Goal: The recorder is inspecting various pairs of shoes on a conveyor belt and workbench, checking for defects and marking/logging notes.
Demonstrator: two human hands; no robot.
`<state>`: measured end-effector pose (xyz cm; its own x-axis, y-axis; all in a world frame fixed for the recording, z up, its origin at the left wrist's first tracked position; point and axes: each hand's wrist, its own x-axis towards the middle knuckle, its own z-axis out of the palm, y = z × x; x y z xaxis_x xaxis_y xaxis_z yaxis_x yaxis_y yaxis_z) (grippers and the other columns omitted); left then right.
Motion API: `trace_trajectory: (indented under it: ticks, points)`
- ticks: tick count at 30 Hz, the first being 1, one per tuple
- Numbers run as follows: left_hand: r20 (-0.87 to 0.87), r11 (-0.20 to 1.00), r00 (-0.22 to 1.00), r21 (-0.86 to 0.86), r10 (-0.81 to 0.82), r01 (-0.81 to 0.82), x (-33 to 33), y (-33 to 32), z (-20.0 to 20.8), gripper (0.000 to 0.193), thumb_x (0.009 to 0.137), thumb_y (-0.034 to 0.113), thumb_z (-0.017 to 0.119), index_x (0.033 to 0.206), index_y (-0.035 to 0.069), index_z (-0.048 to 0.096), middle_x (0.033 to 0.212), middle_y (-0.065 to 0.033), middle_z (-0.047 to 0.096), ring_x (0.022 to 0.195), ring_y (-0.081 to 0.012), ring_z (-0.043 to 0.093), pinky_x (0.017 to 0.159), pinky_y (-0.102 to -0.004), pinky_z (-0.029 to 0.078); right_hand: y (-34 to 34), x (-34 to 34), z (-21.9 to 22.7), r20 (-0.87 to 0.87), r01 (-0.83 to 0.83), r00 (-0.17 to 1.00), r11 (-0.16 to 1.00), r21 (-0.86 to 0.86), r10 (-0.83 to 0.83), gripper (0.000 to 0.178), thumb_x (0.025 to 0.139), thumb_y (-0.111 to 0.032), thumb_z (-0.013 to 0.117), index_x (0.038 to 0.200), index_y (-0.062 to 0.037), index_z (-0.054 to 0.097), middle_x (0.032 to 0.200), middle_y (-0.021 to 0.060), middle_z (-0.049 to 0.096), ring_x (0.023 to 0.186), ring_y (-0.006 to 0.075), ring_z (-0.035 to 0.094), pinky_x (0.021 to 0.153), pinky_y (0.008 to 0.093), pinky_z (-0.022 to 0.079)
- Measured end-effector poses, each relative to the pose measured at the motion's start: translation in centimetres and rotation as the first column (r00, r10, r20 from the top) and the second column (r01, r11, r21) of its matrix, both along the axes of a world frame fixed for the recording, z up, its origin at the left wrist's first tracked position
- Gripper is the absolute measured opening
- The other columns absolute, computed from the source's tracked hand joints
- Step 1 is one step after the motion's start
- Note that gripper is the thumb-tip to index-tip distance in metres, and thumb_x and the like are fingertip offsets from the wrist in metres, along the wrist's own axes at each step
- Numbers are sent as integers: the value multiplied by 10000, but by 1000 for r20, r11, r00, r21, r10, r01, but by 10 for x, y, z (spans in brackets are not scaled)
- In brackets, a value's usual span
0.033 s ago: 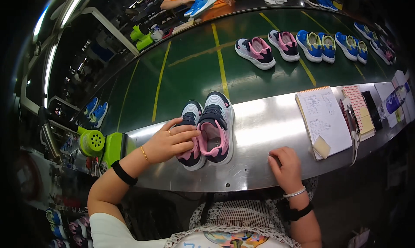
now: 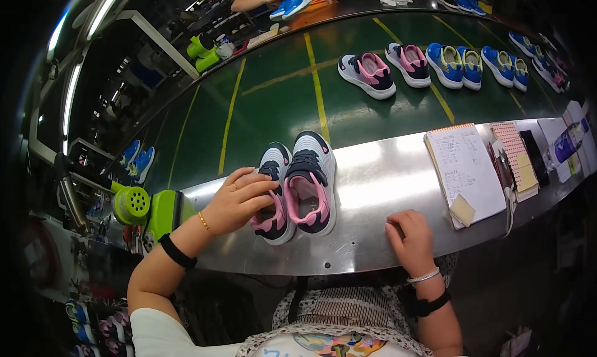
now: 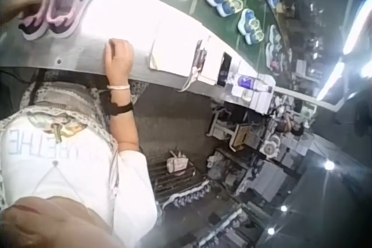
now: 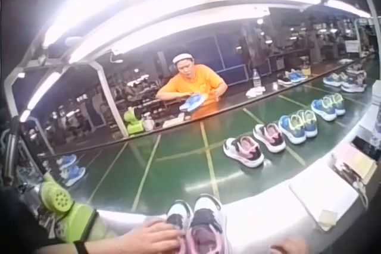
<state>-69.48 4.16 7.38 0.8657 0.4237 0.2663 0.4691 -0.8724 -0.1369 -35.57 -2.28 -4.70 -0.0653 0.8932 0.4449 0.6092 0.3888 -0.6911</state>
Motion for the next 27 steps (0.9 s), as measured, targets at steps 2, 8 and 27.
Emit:
trace_trajectory:
  ticks: [2,8,27]
  points:
    - [167,982,967,-50,190,-184,-13,-11,-9,219,739,76,624,945,90,553,1075,-72,585,1031,-250,539,934,-399,402,2,-2,0,-4,-8,1000,1000,3,8,102,753,-73,645,834,-23,608,803,104,586,775,284,555,691,356,443]
    - [298,451,388,-797,872,-402,-34,-40,-58,455,864,233,623,1224,22,444,1188,-109,476,1045,-183,511,876,-330,437,-2,-19,13,34,32,999,991,-132,-28,266,748,-109,669,990,-33,590,873,124,591,821,284,559,739,372,450]
    - [104,235,-212,-509,972,828,-12,-87,-104,323,928,217,473,1209,59,486,1127,-45,567,995,-160,564,871,-298,469,1,-85,6,-953,-627,298,764,-156,50,389,840,-94,648,1133,-68,394,1116,37,500,1021,105,486,882,254,406]
